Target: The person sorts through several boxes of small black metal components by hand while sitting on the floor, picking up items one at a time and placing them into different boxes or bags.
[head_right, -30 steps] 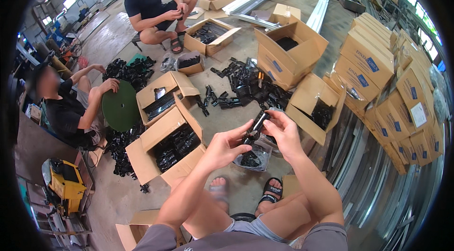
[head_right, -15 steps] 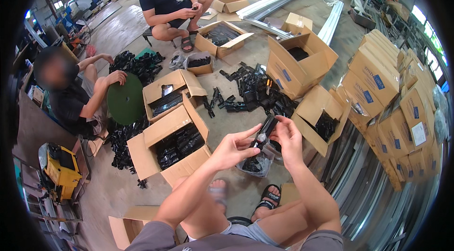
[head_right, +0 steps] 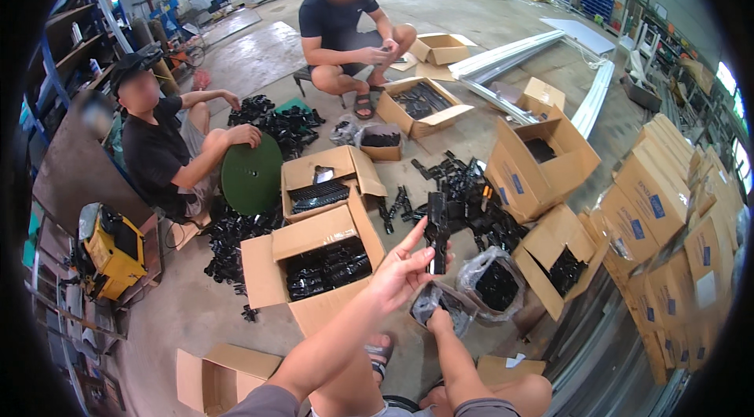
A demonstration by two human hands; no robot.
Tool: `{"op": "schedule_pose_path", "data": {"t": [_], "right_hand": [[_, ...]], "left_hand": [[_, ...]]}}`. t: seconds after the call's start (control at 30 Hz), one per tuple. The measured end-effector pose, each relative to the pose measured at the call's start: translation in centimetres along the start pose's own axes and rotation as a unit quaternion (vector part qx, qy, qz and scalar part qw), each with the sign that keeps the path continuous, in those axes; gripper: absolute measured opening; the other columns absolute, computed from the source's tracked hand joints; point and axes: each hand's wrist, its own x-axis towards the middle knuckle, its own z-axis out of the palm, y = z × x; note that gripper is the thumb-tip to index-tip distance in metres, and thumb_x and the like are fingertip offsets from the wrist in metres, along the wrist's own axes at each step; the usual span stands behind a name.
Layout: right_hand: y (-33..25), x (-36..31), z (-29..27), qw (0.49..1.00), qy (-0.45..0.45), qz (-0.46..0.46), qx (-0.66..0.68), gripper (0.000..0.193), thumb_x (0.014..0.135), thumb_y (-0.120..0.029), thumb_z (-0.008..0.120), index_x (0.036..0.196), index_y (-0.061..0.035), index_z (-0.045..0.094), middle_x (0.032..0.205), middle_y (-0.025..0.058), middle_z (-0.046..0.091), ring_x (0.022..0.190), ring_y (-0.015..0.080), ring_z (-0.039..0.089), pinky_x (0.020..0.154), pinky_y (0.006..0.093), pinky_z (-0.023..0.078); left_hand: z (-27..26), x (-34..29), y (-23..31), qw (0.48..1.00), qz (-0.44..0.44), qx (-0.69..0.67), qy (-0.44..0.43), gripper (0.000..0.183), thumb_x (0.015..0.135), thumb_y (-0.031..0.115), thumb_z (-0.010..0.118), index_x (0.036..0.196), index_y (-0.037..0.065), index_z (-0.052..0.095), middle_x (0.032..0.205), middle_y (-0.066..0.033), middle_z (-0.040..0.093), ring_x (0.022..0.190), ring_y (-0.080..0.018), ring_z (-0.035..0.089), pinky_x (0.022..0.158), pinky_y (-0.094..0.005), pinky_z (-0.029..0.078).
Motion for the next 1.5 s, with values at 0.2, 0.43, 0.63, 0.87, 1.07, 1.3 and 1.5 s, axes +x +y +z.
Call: {"op": "schedule_pose_path", "data": {"t": [0.2,0.43,0.63,0.87,1.07,1.3,1.5], "right_hand": [[1.3,1.6,-0.1,0.997,-0.029,0.055,0.039,0.043,0.081,-0.02,0.073,0.121,-0.0043,0.068,0.126,0.0241,0.065,0.121,0.0367,0.061,0.103,0.0431,0.05],[-0.4,0.2,-1.3,0.995,-0.042,0.087,0.013,0.037,0.079,-0.012,0.066,0.112,0.0017,0.072,0.122,0.0266,0.066,0.12,0.0372,0.062,0.1,0.044,0.051],[-1.6,-2.0,-2.7,0.996,0.009,0.08,0.044,0.034,0.078,-0.01,0.066,0.109,0.0008,0.073,0.118,0.0276,0.067,0.116,0.0398,0.064,0.099,0.0449,0.051],[-0.2,-0.6,-12.8,0.976,0.068,-0.177,-0.109,0.018,0.083,-0.012,0.06,0.086,-0.0023,0.075,0.091,0.0237,0.072,0.092,0.0402,0.07,0.084,0.0503,0.056],[-8.2,-12.1,-30.0,0.877,0.138,-0.279,0.365,0.019,0.092,-0.008,0.067,0.108,0.0026,0.069,0.091,0.0109,0.073,0.085,0.0171,0.07,0.081,0.0308,0.056],[-11.1,-20.2,-32.1,0.761,0.271,-0.342,0.481,0.021,0.091,0.001,0.069,0.111,0.0036,0.068,0.1,0.0094,0.074,0.09,0.0129,0.069,0.081,0.0272,0.055],[-10.7,-20.7,-32.1,0.763,0.313,-0.338,0.453,0.015,0.088,-0.001,0.073,0.103,0.0028,0.072,0.091,0.0075,0.074,0.082,0.0102,0.068,0.075,0.0252,0.054]], "left_hand": [[0.8,-0.1,0.7,1.0,-0.009,0.013,-0.013,0.075,0.097,0.005,0.062,0.159,0.023,0.024,0.13,-0.015,0.064,0.112,-0.0264,0.067,0.095,-0.0363,0.058],[1.2,0.6,0.5,0.999,-0.002,0.038,0.002,0.077,0.096,0.004,0.063,0.159,0.023,0.023,0.125,-0.013,0.068,0.107,-0.0212,0.07,0.083,-0.0286,0.061],[1.0,-0.2,0.6,0.999,0.002,0.032,-0.007,0.077,0.096,0.004,0.064,0.159,0.023,0.024,0.125,-0.013,0.068,0.105,-0.0209,0.07,0.083,-0.0291,0.061],[1.5,0.1,0.9,0.999,0.031,0.027,-0.018,0.079,0.095,0.004,0.063,0.16,0.022,0.021,0.13,-0.0171,0.064,0.11,-0.0276,0.068,0.095,-0.0398,0.058],[1.3,0.0,0.6,0.998,0.029,0.052,-0.019,0.08,0.093,0.002,0.065,0.159,0.02,0.025,0.129,-0.0182,0.064,0.111,-0.0283,0.068,0.096,-0.0395,0.057],[3.1,-1.2,-1.2,0.98,0.026,0.192,-0.051,0.08,0.089,-0.005,0.067,0.158,0.011,0.029,0.123,-0.0124,0.068,0.109,-0.0198,0.067,0.098,-0.0339,0.052],[3.9,-1.7,-2.0,0.974,0.022,0.208,-0.085,0.078,0.09,-0.007,0.068,0.157,0.013,0.033,0.125,-0.0049,0.066,0.104,-0.0042,0.059,0.091,-0.0222,0.049]]}}
